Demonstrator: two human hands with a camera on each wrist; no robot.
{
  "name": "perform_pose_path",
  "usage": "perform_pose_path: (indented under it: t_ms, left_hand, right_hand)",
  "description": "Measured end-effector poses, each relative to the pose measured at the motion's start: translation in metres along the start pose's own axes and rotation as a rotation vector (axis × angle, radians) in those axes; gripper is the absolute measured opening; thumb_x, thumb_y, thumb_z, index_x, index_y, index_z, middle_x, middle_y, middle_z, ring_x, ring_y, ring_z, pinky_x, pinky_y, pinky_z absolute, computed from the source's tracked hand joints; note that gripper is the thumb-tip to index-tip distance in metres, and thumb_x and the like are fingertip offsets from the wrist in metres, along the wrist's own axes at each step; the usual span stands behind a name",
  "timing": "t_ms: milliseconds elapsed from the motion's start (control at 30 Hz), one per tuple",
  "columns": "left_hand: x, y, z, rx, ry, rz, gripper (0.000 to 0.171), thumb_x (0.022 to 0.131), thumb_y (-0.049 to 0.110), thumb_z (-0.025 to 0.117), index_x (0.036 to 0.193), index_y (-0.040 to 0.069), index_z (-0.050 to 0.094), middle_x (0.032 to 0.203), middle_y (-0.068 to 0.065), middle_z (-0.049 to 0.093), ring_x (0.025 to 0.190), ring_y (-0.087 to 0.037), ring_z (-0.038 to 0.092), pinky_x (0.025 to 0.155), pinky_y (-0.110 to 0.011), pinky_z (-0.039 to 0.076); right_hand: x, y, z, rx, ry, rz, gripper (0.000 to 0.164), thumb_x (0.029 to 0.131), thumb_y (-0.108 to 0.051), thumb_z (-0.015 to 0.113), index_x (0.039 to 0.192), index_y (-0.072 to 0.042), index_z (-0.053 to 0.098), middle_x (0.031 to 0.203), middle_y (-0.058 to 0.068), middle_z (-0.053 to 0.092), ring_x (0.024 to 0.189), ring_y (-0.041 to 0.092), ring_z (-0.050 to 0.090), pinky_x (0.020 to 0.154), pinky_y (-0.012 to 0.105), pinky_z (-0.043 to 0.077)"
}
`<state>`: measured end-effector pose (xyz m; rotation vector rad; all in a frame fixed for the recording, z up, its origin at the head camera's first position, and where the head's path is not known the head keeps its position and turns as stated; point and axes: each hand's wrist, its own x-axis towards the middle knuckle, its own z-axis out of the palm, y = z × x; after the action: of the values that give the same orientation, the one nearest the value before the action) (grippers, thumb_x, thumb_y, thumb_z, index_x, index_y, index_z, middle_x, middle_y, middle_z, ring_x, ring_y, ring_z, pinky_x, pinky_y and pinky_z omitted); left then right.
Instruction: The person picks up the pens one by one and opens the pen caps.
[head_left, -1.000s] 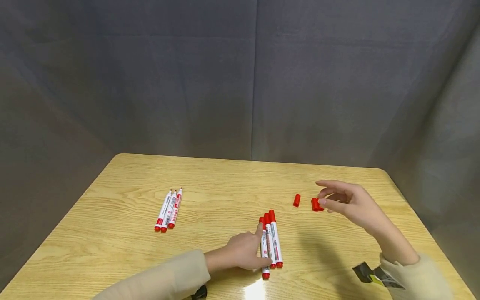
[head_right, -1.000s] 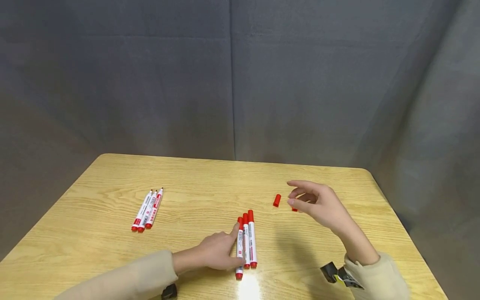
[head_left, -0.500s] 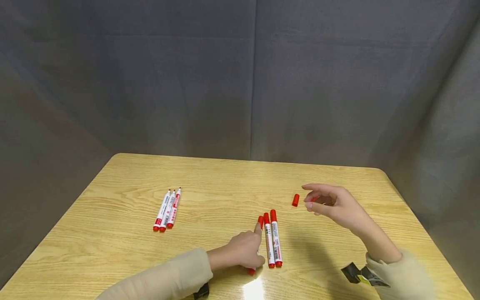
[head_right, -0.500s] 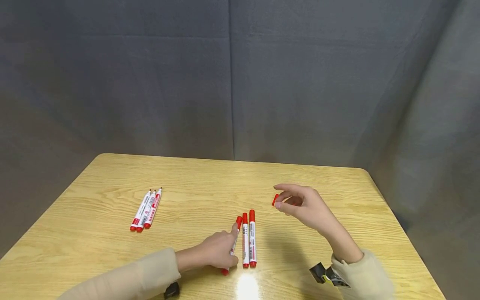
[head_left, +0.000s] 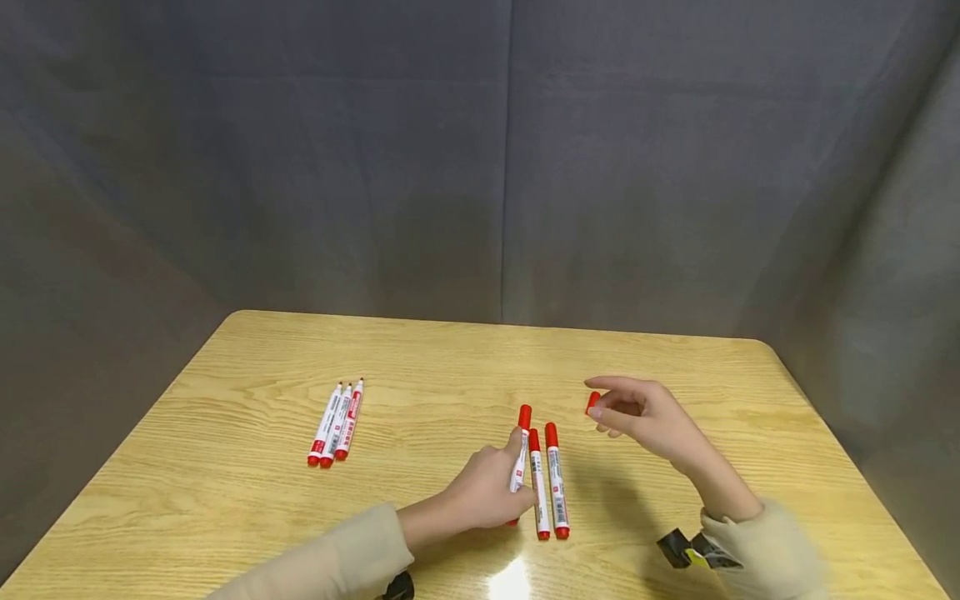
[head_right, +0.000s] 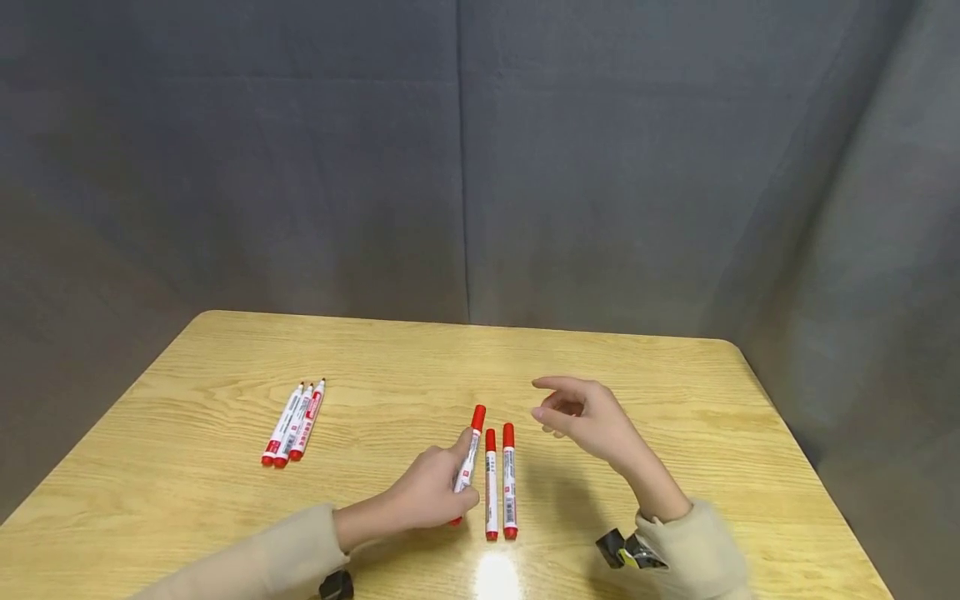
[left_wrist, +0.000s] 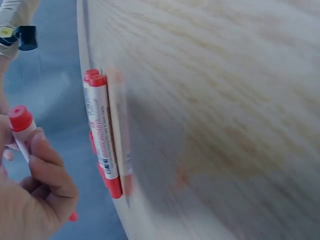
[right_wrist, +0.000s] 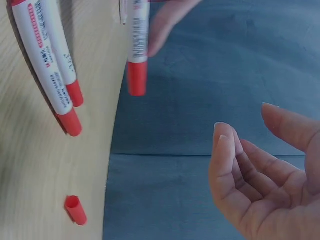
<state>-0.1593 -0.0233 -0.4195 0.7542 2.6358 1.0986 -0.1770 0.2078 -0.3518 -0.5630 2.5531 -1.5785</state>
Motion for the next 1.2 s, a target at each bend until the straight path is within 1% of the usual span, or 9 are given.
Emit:
perform_pose_path:
  t_ms: [167, 400, 533, 667, 800, 900, 1000, 1067, 1200]
  left_hand:
    - [0.000, 0.003, -0.001, -0.030, 0.020, 0.038, 0.078, 0.071, 0.008, 0.057, 0.140, -0.010, 0.022, 0.041, 0.009, 0.041, 0.030, 0.001, 0.031, 0.030, -0.014, 0.027]
    - [-0.001, 0.007, -0.002, -0.058, 0.034, 0.107, 0.079, 0.071, 0.006, 0.055, 0.139, -0.012, 0.021, 0.040, 0.012, 0.035, 0.029, 0.002, 0.026, 0.028, -0.014, 0.024]
    - [-0.001, 0.007, -0.002, -0.080, 0.042, 0.151, 0.079, 0.071, 0.006, 0.055, 0.140, -0.009, 0.021, 0.041, 0.013, 0.038, 0.030, 0.004, 0.027, 0.028, -0.014, 0.025]
    - [-0.001, 0.007, -0.001, -0.064, 0.071, 0.165, 0.081, 0.071, 0.007, 0.055, 0.143, -0.002, 0.019, 0.042, 0.013, 0.039, 0.030, 0.004, 0.029, 0.028, -0.014, 0.026]
    - [0.000, 0.008, 0.000, -0.025, 0.133, 0.149, 0.084, 0.073, 0.009, 0.057, 0.146, 0.004, 0.015, 0.043, 0.012, 0.037, 0.031, 0.003, 0.027, 0.028, -0.014, 0.026]
    - [0.000, 0.009, 0.001, 0.019, 0.189, 0.159, 0.078, 0.078, 0.011, 0.059, 0.145, 0.002, 0.019, 0.045, 0.010, 0.036, 0.033, 0.003, 0.026, 0.030, -0.013, 0.026]
    - [0.000, 0.008, 0.001, 0.030, 0.226, 0.198, 0.071, 0.081, 0.009, 0.058, 0.142, -0.004, 0.023, 0.046, 0.010, 0.036, 0.034, 0.004, 0.026, 0.032, -0.012, 0.026]
    - [0.000, 0.008, 0.000, -0.020, 0.221, 0.233, 0.069, 0.081, 0.004, 0.056, 0.141, -0.006, 0.024, 0.048, 0.009, 0.038, 0.035, 0.004, 0.027, 0.033, -0.012, 0.028]
    - [0.000, 0.007, -0.003, -0.179, 0.150, 0.268, 0.070, 0.081, -0.002, 0.053, 0.142, -0.004, 0.019, 0.049, 0.008, 0.037, 0.036, 0.005, 0.026, 0.034, -0.013, 0.028]
  right_hand:
    - [0.008, 0.009, 0.008, 0.010, -0.003, 0.017, 0.044, 0.086, -0.011, 0.062, 0.124, 0.009, 0.049, 0.088, 0.014, 0.063, 0.071, 0.016, 0.062, 0.064, 0.033, 0.052]
    - [0.024, 0.025, 0.034, 0.044, 0.007, 0.086, 0.044, 0.089, -0.015, 0.058, 0.126, 0.007, 0.048, 0.096, 0.023, 0.062, 0.077, 0.036, 0.061, 0.064, 0.038, 0.052]
    - [0.030, 0.025, 0.051, 0.108, 0.030, 0.113, 0.043, 0.091, -0.015, 0.056, 0.126, 0.007, 0.048, 0.089, 0.021, 0.062, 0.073, 0.035, 0.060, 0.064, 0.043, 0.052]
    - [0.034, 0.020, 0.063, 0.144, 0.138, 0.090, 0.037, 0.088, -0.010, 0.059, 0.120, 0.007, 0.054, 0.076, 0.011, 0.061, 0.064, 0.027, 0.059, 0.060, 0.037, 0.052]
    - [0.036, 0.014, 0.069, 0.180, 0.283, 0.082, 0.030, 0.084, -0.004, 0.063, 0.112, 0.006, 0.060, 0.069, 0.008, 0.058, 0.056, 0.017, 0.056, 0.054, 0.028, 0.049]
    - [0.037, 0.011, 0.073, 0.193, 0.344, 0.081, 0.027, 0.084, -0.006, 0.064, 0.109, 0.004, 0.062, 0.069, 0.007, 0.058, 0.055, 0.016, 0.056, 0.053, 0.027, 0.049]
    - [0.036, 0.009, 0.075, 0.180, 0.376, 0.061, 0.025, 0.083, -0.007, 0.065, 0.106, 0.003, 0.064, 0.068, 0.005, 0.057, 0.055, 0.017, 0.054, 0.052, 0.026, 0.047]
    - [0.035, 0.007, 0.075, 0.177, 0.400, 0.045, 0.023, 0.083, -0.006, 0.065, 0.104, 0.004, 0.065, 0.066, 0.004, 0.056, 0.054, 0.015, 0.052, 0.050, 0.024, 0.046]
    - [0.032, 0.004, 0.076, 0.229, 0.449, 0.019, 0.019, 0.082, 0.001, 0.064, 0.099, 0.008, 0.065, 0.062, 0.002, 0.055, 0.050, 0.009, 0.049, 0.046, 0.021, 0.043]
